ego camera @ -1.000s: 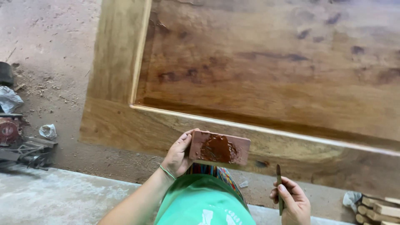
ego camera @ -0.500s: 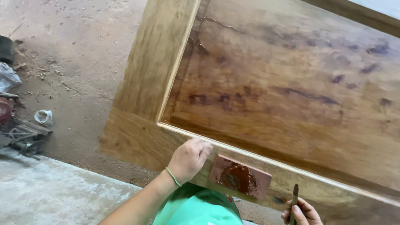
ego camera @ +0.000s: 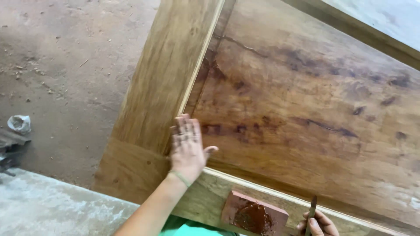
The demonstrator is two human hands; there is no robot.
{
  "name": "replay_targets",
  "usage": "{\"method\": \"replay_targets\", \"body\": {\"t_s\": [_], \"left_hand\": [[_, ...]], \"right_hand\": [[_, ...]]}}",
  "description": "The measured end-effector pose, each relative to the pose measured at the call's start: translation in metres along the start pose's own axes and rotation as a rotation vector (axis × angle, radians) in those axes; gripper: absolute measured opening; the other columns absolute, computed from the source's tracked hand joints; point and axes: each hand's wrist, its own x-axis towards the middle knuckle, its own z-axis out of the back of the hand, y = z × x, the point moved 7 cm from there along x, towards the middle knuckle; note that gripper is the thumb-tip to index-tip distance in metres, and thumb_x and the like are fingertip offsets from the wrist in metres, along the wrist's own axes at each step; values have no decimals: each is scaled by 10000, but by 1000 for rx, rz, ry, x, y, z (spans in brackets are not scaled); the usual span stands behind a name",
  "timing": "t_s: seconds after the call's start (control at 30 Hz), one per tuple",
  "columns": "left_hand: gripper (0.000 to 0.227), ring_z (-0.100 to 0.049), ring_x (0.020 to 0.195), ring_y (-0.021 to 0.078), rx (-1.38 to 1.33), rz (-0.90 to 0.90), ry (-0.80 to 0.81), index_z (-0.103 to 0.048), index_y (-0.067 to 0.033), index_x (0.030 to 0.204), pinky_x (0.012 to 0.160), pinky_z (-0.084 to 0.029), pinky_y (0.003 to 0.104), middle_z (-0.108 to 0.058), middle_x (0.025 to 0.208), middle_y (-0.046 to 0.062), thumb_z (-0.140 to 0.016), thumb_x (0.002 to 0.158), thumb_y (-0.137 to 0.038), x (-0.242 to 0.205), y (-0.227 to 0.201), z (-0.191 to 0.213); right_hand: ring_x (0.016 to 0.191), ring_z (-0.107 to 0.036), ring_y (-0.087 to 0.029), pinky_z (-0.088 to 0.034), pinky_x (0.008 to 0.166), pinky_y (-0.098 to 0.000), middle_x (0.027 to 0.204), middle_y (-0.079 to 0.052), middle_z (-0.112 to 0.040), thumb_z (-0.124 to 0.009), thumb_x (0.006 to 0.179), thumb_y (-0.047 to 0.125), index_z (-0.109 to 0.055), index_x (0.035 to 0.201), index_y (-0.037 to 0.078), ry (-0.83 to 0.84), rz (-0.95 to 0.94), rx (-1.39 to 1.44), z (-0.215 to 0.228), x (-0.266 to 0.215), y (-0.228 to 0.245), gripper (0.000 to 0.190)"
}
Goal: The person fills cracks in a wooden cabinet door panel with wood filler. They use a small stick to press filler into a crack on the panel, then hold a block of filler and scoop more material with the stick to continue filling cracks along the frame and panel.
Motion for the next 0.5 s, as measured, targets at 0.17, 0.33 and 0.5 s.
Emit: {"method": "replay_targets", "body": {"t_s": [0.17, 0.33, 0.5], "left_hand": [[1067, 147, 1543, 411, -153, 114, -501, -14, 117, 1551, 1246, 76, 528, 104, 1645, 289, -289, 937, -711, -17, 15, 52], [1110, 168, 1541, 356, -176, -425, 92, 32, 59, 1573, 1234, 108, 479, 134, 1665, 234, -307, 883, -743, 1, -59, -7], [1114, 169, 1535, 355, 8, -308, -104, 35, 51, 1576, 1232, 102, 465, 139, 1663, 238, -287, 911, -782, -4, -27, -16]], "right_hand": [[723, -727, -266, -584, 628, -406, 848, -227, -718, -602, 988, 92, -656, 1210, -68, -5, -3, -73, -58, -11, 48, 280], [785, -690, -241, -548, 645, -376, 1017, -183, -711, -616, 990, 13, -642, 1244, -93, -44, 180, 98, -150, -36, 147, 277], [792, -686, -235, -528, 640, -350, 1056, -179, -709, -612, 987, 9, -635, 1276, -87, -42, 220, 138, -157, -46, 165, 306]]}}
